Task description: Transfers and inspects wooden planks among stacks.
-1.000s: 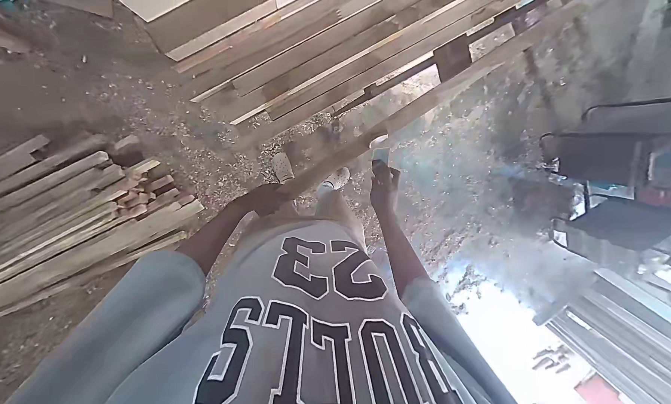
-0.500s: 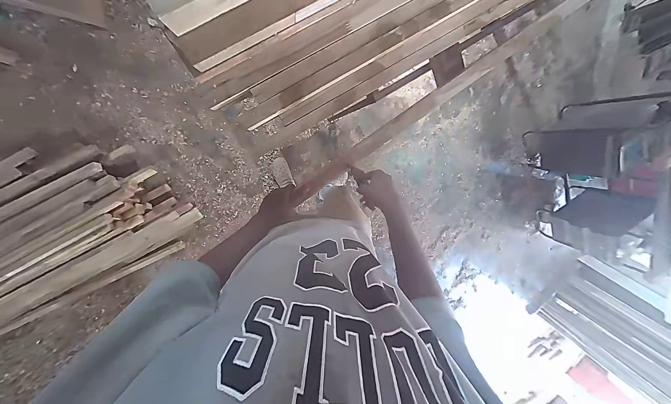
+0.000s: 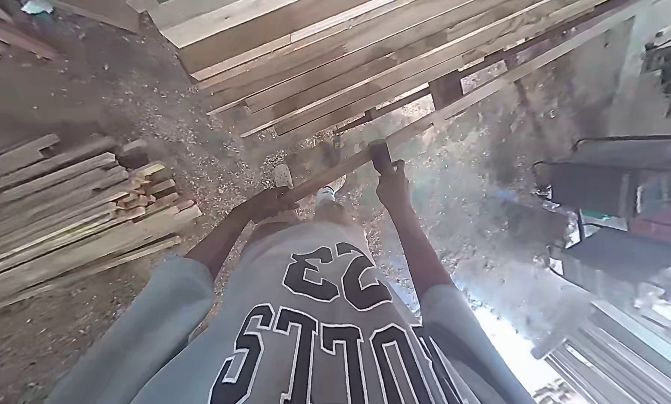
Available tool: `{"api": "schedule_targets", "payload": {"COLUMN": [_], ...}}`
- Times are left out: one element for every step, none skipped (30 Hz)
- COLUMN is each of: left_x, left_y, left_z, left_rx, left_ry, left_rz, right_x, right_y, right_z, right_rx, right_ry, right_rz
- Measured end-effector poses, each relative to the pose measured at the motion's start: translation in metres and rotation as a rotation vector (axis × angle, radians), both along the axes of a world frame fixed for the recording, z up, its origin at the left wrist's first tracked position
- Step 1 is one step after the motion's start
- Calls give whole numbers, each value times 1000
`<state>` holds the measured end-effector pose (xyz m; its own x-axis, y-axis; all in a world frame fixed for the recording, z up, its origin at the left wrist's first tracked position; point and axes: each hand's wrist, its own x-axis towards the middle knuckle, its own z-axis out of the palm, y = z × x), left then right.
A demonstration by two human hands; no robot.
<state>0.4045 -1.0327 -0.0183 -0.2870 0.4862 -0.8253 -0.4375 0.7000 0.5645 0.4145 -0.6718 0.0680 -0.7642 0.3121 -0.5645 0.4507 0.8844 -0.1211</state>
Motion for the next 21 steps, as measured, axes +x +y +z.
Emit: {"api": "schedule_targets", "payload": {"left_x": [2,4,6,9,12,15,17,17,18,21,22,20,19,21,24,27,28,27,26,27,30], "left_y": [1,2,3,3,3,3,5,8,11,12,13,15,16,15,15,15,15,15,19,25,29], "left_z": [0,1,0,0,0,0,2,7,12,18,22,24,23,20,17,13,11,12,14,15,16], "left_rx": [-10,-17,-27,-41,-56,-71,-95,-124,-149,-170,-186,-200,-213,-222,-232,-247,-262,-273,-287,-303,-327], "left_ry": [89,168,236,288,322,352,364,369,374,376,375,369,361,356,354,356,364,373,380,376,373], "left_rz": [-15,-36,-68,-95,-114,-126,-143,-151,-151,-148,-142,-135,-128,-122,-126,-140,-156,-172,-194,-178,-148], "right_x": [1,2,4,4,2,-2,-9,-18,-23,-20,-15,-9,0,8,15,18,17,12,5,-7,-24], "right_y": [-2,-2,1,6,12,18,24,26,24,16,4,-7,-16,-23,-25,-23,-17,-6,12,34,54], "right_z": [9,19,27,32,35,32,27,20,14,10,9,9,12,15,19,24,29,34,40,47,56], "right_rx": [36,54,58,34,-7,-56,-109,-165,-232,-300,-351,-387,-427,-469,-514,-555,-610,-651,-653,-590,-491], "right_ry": [-93,-160,-189,-175,-137,-66,1,45,62,67,50,21,-35,-102,-163,-222,-267,-277,-257,-218,-149], "right_rz": [8,9,6,-17,-57,-100,-153,-211,-271,-319,-340,-329,-305,-282,-269,-275,-298,-301,-257,-144,30]}}
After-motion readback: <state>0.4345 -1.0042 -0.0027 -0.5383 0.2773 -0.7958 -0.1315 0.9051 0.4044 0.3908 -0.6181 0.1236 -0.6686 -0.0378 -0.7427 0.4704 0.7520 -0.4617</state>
